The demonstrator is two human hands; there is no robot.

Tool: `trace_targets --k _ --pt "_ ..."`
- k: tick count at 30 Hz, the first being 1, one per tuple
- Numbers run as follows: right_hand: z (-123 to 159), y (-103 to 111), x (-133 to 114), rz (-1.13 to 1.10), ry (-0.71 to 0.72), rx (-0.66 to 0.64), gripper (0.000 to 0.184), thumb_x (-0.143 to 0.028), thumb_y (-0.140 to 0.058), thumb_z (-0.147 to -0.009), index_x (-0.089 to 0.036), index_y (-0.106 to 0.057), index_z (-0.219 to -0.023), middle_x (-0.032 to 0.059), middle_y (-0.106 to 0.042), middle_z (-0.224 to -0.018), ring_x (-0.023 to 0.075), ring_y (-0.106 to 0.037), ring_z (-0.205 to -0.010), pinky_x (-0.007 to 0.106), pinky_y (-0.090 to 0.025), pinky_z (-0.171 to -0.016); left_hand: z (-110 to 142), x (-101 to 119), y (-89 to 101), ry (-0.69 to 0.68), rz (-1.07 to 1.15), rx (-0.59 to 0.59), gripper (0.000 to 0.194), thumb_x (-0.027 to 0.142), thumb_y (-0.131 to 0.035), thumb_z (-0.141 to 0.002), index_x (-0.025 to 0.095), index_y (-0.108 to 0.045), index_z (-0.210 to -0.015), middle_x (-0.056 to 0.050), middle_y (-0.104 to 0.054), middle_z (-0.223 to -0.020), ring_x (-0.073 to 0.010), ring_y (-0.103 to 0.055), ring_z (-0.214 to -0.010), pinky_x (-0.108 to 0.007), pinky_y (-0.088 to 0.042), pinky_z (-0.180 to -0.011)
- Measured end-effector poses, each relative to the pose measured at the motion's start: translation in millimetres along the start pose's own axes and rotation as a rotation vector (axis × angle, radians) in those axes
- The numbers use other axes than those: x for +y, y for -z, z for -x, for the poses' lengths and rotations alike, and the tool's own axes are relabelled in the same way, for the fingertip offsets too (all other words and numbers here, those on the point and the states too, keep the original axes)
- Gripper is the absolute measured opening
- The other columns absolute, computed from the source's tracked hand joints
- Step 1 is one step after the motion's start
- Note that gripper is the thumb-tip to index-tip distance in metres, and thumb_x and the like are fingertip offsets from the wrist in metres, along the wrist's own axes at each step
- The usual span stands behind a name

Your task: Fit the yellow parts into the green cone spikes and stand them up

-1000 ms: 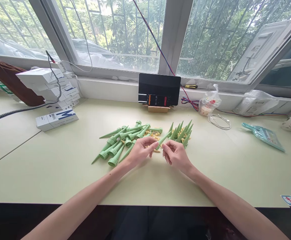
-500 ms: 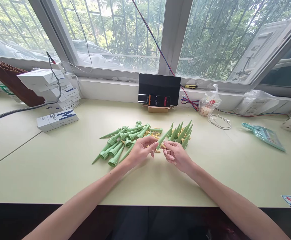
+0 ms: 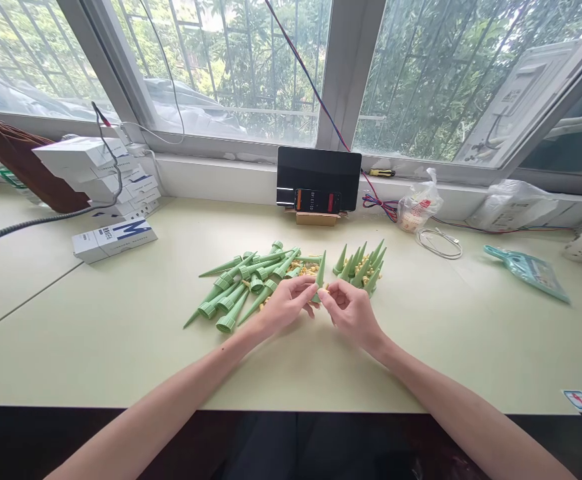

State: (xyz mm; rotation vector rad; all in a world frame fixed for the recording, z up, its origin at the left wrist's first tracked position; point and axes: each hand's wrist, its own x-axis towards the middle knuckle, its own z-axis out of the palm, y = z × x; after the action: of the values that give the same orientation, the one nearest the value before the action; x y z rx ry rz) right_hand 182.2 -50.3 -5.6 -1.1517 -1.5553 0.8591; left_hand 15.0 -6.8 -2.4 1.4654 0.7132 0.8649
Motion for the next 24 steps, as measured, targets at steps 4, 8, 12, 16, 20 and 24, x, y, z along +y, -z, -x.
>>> trace_targets --k 4,8,12,16,20,24 --pt "1.8 -2.6 3.5 0.129 0.098 0.019 0.029 -0.036 -0.059 -0.090 -0.020 -0.046 -0.070 -0.0041 -0.048 -0.059 0.0097 -0.042 -0.050 0.023 -0.034 -0.047 0.8 1.9 -1.3 -0.036 -0.013 -0.076 0.035 0.045 -0.058 -0.092 0.011 -0.065 -0.084 -0.003 -0.058 -0.078 -0.0130 -0.058 -0.069 -0.028 -0.058 -0.062" --pt "2.0 -3.9 4.4 0.166 0.132 0.037 0.031 -0.034 -0.059 -0.090 -0.021 -0.042 -0.067 -0.0056 -0.045 -0.055 0.0091 -0.041 -0.048 0.023 -0.033 -0.046 1.6 1.4 -1.7 -0.030 -0.003 -0.138 0.037 0.044 -0.054 -0.094 0.011 -0.064 -0.083 -0.003 -0.056 -0.078 -0.0126 -0.057 -0.069 -0.028 -0.057 -0.062" --pt "1.8 -4.7 2.6 0.203 0.166 0.056 0.032 -0.031 -0.058 -0.090 -0.021 -0.039 -0.066 -0.0065 -0.042 -0.054 0.0084 -0.039 -0.046 0.022 -0.031 -0.045 2.3 -1.3 -1.4 -0.020 0.014 -0.178 0.037 0.045 -0.053 -0.095 0.011 -0.063 -0.083 -0.003 -0.056 -0.078 -0.0126 -0.057 -0.067 -0.029 -0.056 -0.063" --pt "3.2 -4.8 1.4 0.246 0.185 0.047 0.031 -0.030 -0.056 -0.090 -0.022 -0.037 -0.066 -0.0065 -0.042 -0.053 0.0086 -0.038 -0.046 0.023 -0.031 -0.046 3.4 -4.4 -0.2 -0.006 -0.017 -0.192 0.038 0.045 -0.050 -0.096 0.011 -0.062 -0.084 -0.004 -0.058 -0.080 -0.0132 -0.060 -0.066 -0.028 -0.055 -0.063" --pt "4.9 -5.2 1.2 0.255 0.185 0.022 0.030 -0.028 -0.055 -0.090 -0.022 -0.037 -0.066 -0.0063 -0.043 -0.052 0.0089 -0.038 -0.046 0.023 -0.031 -0.046 3.9 -5.5 0.4 0.009 -0.024 -0.215 0.036 0.044 -0.051 -0.096 0.012 -0.062 -0.085 -0.003 -0.059 -0.080 -0.0135 -0.063 -0.064 -0.027 -0.054 -0.062" --pt "5.2 -5.9 1.6 0.246 0.165 0.015 0.029 -0.026 -0.054 -0.089 -0.022 -0.036 -0.067 -0.0063 -0.044 -0.053 0.0092 -0.040 -0.046 0.023 -0.032 -0.046 3.9 -5.4 0.6 0.003 -0.018 -0.222 0.034 0.043 -0.051 -0.096 0.012 -0.061 -0.085 -0.003 -0.059 -0.080 -0.0140 -0.064 -0.065 -0.027 -0.054 -0.062"
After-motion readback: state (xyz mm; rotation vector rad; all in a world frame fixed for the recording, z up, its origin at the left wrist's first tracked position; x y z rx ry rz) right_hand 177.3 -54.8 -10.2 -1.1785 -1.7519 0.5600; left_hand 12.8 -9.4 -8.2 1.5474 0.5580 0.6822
